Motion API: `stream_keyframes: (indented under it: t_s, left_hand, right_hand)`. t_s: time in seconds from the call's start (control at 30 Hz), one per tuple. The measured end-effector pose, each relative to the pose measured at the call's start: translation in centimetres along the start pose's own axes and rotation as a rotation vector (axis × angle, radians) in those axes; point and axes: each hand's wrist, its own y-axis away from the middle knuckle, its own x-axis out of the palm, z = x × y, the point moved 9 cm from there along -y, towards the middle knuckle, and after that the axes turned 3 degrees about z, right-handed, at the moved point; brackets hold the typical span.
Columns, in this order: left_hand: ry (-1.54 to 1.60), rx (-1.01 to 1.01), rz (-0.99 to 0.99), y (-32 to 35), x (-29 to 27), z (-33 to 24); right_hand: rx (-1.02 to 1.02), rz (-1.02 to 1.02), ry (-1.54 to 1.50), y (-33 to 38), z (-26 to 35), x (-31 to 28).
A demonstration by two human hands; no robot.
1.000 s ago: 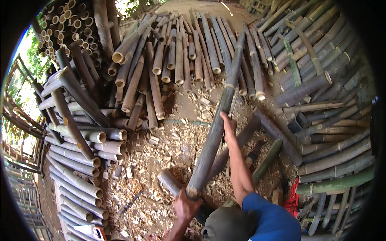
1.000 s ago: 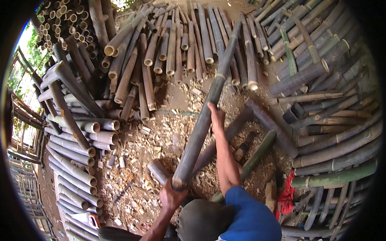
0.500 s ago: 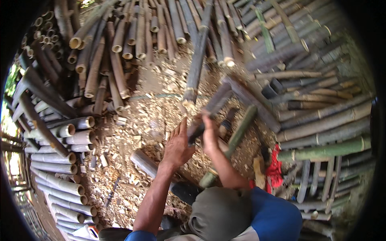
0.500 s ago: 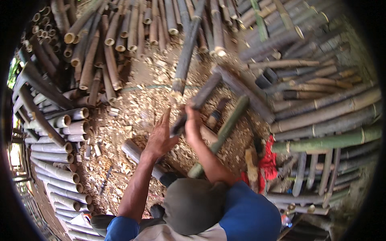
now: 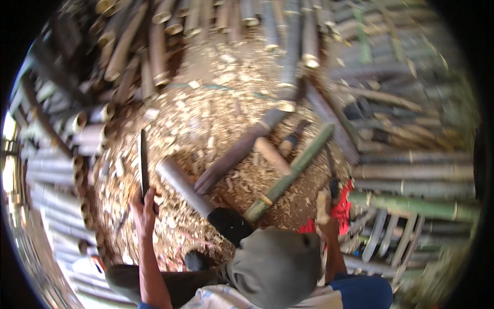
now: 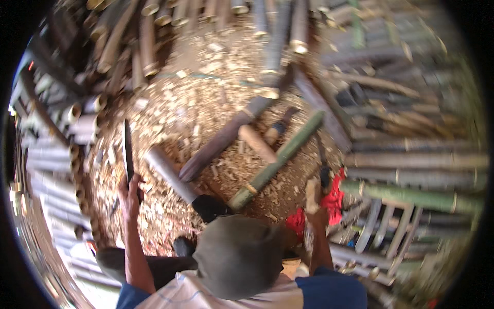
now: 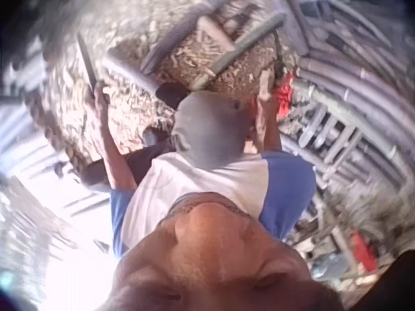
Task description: The person shapes and carves bamboo poles. The person uses a knife to carve and hollow out the end of a bamboo pole and uses a wooden mallet to strike the knife.
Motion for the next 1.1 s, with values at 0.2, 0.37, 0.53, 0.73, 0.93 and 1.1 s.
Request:
stream_keyframes:
  t_s: [0.2,0.37,0.53,0.73,0.93,1.1]
  left_hand:
    - [-0.190,-0.006,0.230,-6.0,-3.6,1.9]
    - [-0.523,0.202,0.303,-7.7,-8.7,3.5]
    - [-0.706,0.169,0.392,-9.6,-8.5,7.9]
    - [-0.713,0.115,0.475,-11.9,-6.2,9.1]
    - [-0.760,0.170,0.472,-12.4,-6.5,10.5]
    - [-0.742,0.084,0.509,-11.6,-6.4,10.8]
  right_hand:
    - [0.078,0.115,-0.069,-0.4,-2.0,0.1]
    - [0.028,0.013,-0.546,-0.5,3.7,-9.1]
    - [-0.193,0.211,-1.200,6.0,18.4,-19.9]
    - [-0.575,0.626,-1.262,16.2,38.8,-25.9]
    - [-0.846,0.763,-1.011,17.2,47.3,-26.6]
    - [-0.865,0.826,-0.962,17.4,51.6,-28.5]
